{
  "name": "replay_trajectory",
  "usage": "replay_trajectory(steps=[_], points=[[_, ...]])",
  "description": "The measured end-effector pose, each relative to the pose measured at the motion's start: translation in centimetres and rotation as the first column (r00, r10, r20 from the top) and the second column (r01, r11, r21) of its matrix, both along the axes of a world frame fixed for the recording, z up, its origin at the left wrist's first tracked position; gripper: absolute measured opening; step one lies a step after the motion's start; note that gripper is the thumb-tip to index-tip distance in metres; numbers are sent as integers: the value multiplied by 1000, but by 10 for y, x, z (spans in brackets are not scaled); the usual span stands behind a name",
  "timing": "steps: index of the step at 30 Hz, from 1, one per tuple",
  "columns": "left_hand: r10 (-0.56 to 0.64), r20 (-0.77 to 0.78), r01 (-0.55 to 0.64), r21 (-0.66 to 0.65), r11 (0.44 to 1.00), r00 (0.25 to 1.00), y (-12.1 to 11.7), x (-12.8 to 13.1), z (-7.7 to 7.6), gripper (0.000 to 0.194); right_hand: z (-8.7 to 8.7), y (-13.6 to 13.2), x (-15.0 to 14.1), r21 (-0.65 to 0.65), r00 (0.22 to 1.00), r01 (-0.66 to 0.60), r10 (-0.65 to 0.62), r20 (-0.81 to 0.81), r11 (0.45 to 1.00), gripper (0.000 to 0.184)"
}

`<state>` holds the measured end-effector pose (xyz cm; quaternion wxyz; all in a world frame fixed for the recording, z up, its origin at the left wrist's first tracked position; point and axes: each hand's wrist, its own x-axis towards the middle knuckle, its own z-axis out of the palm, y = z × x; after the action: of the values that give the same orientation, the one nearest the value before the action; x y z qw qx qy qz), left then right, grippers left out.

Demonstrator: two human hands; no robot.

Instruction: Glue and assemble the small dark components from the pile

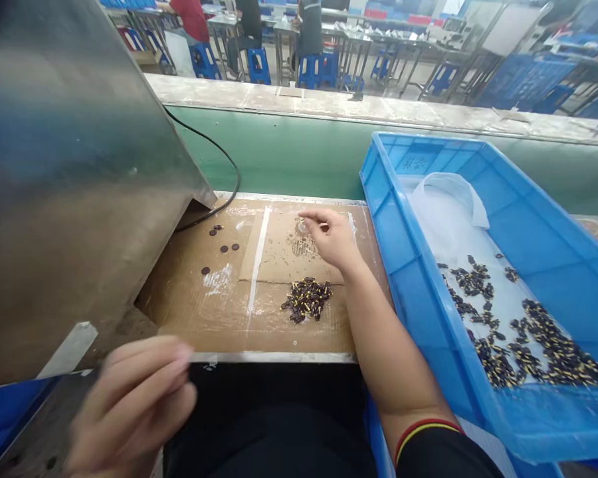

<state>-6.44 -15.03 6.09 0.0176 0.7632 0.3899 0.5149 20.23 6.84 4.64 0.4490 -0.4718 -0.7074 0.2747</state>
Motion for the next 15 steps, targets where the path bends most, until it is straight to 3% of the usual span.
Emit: replay_trajectory(steps=[2,5,8,10,12,15], points=[[-87,13,86,60,994,996,41,25,-10,65,-9,27,7,-6,992,124,-124,-9,992,23],[-141,136,132,78,988,981,102,62,-10,54,-30,51,11,0,964,262,-262,-38,965,22],[-93,255,115,-72,991,962,151,85,-11,29,-50,55,10,107,960,278,-275,-40,955,21],[-30,371,118,-217,969,928,173,92,-22,20,-58,53,9,161,964,267,-266,-30,950,25],[42,511,177,-373,911,859,187,96,-41,21,-61,51,10,174,962,270,-271,-19,947,27],[198,665,305,-561,770,720,192,97,-67,32,-61,49,9,200,956,283,-293,23,938,24]])
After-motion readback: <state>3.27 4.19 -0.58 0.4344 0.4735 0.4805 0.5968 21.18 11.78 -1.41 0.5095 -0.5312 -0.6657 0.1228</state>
